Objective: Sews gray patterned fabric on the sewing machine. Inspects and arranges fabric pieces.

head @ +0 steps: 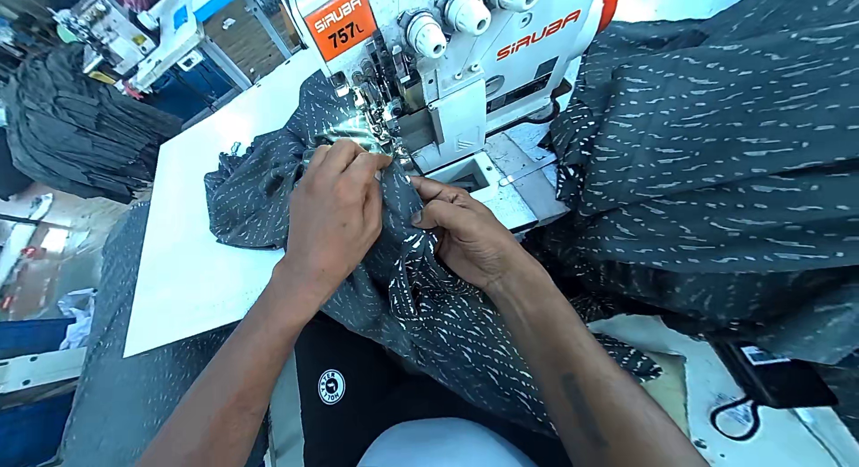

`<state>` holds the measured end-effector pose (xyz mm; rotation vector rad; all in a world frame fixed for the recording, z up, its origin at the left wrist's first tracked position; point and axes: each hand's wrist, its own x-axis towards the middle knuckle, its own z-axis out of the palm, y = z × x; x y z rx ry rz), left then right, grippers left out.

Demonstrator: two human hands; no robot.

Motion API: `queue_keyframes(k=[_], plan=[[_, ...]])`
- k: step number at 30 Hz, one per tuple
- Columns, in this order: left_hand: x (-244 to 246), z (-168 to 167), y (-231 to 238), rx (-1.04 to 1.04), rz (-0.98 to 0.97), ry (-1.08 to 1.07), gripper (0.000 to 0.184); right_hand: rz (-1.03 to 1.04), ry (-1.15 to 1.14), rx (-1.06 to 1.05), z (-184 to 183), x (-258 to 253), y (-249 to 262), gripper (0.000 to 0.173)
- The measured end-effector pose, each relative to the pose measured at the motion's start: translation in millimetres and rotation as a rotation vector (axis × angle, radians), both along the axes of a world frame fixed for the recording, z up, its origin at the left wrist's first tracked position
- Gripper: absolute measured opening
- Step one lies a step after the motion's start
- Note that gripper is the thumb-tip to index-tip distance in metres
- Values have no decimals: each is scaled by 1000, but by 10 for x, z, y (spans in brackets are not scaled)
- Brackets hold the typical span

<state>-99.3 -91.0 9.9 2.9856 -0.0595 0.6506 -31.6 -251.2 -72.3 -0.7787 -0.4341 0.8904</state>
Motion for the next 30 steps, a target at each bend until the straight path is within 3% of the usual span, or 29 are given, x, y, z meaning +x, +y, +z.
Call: queue_keyframes(k=[8,16,23,30], plan=[[202,127,2,18,86,94,21,-63,-102,-86,32,-25,0,36],[211,-133,-6,-45,60,-113,18,-87,-105,-105,78,-43,53,34],[100,-94,7,100,-60,-68,22,-60,-51,-9,-32,-16,-44,29],[-88,-57,-82,256,-5,33,40,-67,12,76,-71,-14,-47,26]])
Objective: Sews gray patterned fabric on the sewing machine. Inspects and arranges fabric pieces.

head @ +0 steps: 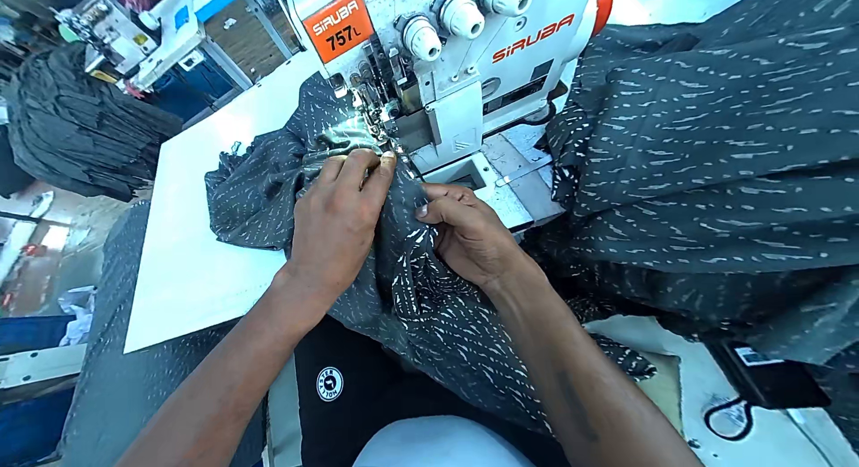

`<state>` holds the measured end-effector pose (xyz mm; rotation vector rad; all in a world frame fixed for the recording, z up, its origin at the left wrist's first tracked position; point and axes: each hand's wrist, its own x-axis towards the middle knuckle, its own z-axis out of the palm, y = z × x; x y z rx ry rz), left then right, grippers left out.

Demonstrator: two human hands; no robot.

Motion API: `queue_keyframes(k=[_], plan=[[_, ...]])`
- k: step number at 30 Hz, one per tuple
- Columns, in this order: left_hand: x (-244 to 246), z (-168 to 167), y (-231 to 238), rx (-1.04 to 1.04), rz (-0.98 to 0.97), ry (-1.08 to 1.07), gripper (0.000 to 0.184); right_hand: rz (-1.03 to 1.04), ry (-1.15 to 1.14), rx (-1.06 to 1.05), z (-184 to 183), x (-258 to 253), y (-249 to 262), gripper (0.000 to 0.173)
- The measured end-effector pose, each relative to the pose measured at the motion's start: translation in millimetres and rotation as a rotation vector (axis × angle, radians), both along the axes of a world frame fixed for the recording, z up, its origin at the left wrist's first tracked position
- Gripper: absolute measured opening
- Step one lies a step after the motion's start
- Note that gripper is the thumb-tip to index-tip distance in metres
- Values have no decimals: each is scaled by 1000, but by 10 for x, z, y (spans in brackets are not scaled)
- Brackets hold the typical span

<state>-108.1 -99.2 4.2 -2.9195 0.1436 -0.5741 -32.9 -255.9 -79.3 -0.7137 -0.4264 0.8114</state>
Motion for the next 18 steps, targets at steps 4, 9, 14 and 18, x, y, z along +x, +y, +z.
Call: queue_keyframes(k=[4,9,14,18], plan=[[74,158,91,-95,-15,142,47,-132,-100,-85,44,-21,45,21],[171,276,415,-238,-154,280,50,-235,-129,-196,155,30,202,21],[240,289,722,-437,-316,344,50,-272,-168,-236,154,7,253,23],[266,91,796,-563,-358,258,50,-347,-252,-276,82,3,274,25]])
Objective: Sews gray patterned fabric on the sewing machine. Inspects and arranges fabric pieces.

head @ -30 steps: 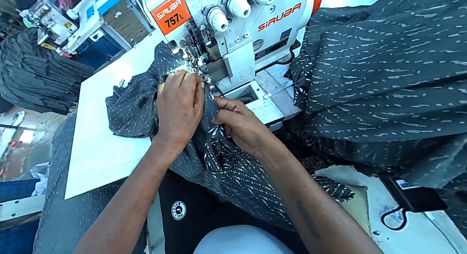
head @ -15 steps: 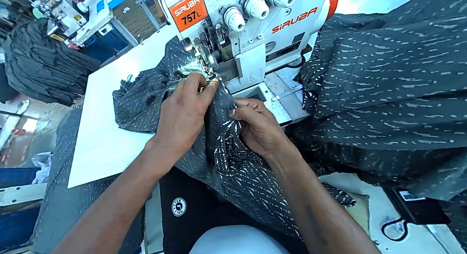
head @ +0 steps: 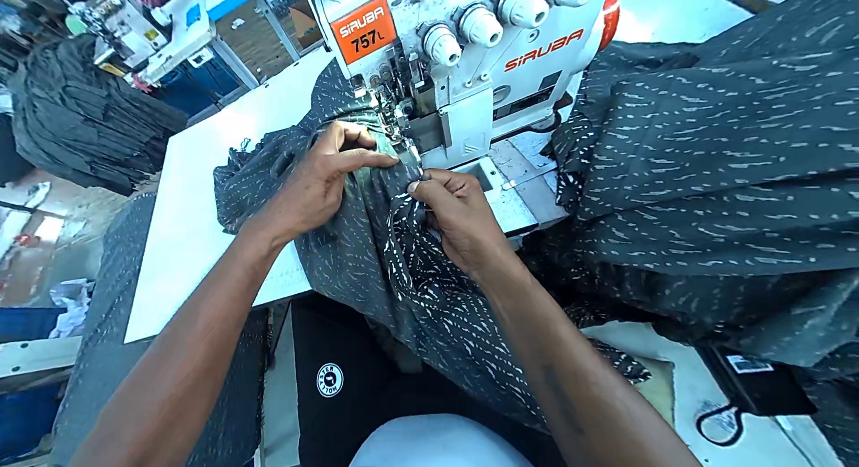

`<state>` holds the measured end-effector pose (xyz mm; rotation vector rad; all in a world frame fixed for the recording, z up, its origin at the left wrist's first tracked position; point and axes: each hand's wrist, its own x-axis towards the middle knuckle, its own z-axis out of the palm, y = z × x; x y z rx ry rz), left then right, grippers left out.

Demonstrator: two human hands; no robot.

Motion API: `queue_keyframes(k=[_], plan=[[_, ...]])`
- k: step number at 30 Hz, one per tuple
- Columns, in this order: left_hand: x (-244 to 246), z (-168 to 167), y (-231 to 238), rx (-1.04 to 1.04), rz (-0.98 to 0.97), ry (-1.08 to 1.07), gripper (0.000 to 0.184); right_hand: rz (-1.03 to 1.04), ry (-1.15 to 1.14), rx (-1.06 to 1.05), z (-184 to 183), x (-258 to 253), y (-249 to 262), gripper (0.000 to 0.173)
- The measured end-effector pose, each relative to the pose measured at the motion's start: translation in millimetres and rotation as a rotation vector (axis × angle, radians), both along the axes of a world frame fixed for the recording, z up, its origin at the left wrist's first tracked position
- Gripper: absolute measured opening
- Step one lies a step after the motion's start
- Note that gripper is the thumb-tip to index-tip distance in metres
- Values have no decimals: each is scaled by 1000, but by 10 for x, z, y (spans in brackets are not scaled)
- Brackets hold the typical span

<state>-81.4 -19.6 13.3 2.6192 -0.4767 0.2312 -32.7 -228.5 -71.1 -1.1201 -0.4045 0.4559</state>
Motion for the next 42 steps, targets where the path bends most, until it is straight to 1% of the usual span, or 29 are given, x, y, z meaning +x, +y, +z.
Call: queue_keyframes(k=[1,3,4,5,7,10,12,15,18,20,22,23,25,26,27,28,29,30,31,32,33,34,36,37,38,39,40,41,42], plan=[[0,-25,-8,14,2,-20,51,-6,-6,-5,-4,-10,1,24],[-76,-25,-179,161,63,-114,52,11,-1,-2,21,-22,-10,24],[-172,-16,-308,217,103,-172,49,30,10,2,33,-25,-21,24],[-272,-23,-424,220,143,-253,43,50,23,8,38,-18,-35,24],[-353,-57,-529,106,225,-365,34,85,51,23,38,12,-46,25],[-298,-101,-394,-85,272,-191,36,118,62,13,53,-11,-49,25],[-258,-91,-366,-51,252,-120,39,95,44,10,88,-9,-55,25],[-211,-107,-323,35,228,-83,41,57,43,-12,68,0,-21,27],[-143,-62,-193,33,167,-31,39,30,39,-33,96,-3,26,30],[-101,-12,-119,-9,119,50,39,24,41,-38,102,-16,37,30],[-184,60,-147,-13,89,113,39,24,30,-40,103,-61,23,31],[-306,93,-215,25,104,97,39,30,10,-46,102,-91,4,31],[-636,82,-295,63,226,-13,38,71,-22,-65,68,-147,-87,27],[-774,25,-229,18,341,-69,40,122,-15,-81,51,-172,-161,23],[-852,-51,-75,-47,488,-90,49,205,11,-96,39,-178,-240,23],[-890,-149,136,-99,656,-57,62,307,35,-121,27,-180,-311,25],[-921,-274,363,-111,798,15,77,412,38,-163,28,-197,-367,25],[-939,-418,573,-69,884,85,86,509,14,-209,47,-217,-408,22],[-951,-533,725,-16,921,145,83,593,-37,-246,62,-235,-438,18],[-972,-584,807,30,930,187,71,665,-93,-277,63,-260,-478,14],[-980,-545,843,32,929,184,55,711,-142,-307,44,-281,-531,14],[-970,-427,855,-36,943,151,41,728,-182,-327,10,-300,-603,17],[-927,-82,902,-318,980,4,30,729,-146,-272,-70,-324,-733,23],[-855,94,961,-444,956,-97,31,703,-89,-247,-94,-344,-758,25],[-771,243,1010,-512,890,-173,41,665,-52,-241,-116,-388,-751,25],[-698,366,1025,-497,793,-202,59,632,-47,-257,-125,-427,-715,24],[-614,478,967,-379,709,-200,77,609,-71,-270,-130,-447,-665,22],[-562,558,829,-172,663,-206,89,595,-112,-274,-134,-462,-624,21],[-575,589,604,18,621,-244,87,582,-159,-277,-143,-475,-601,20]])
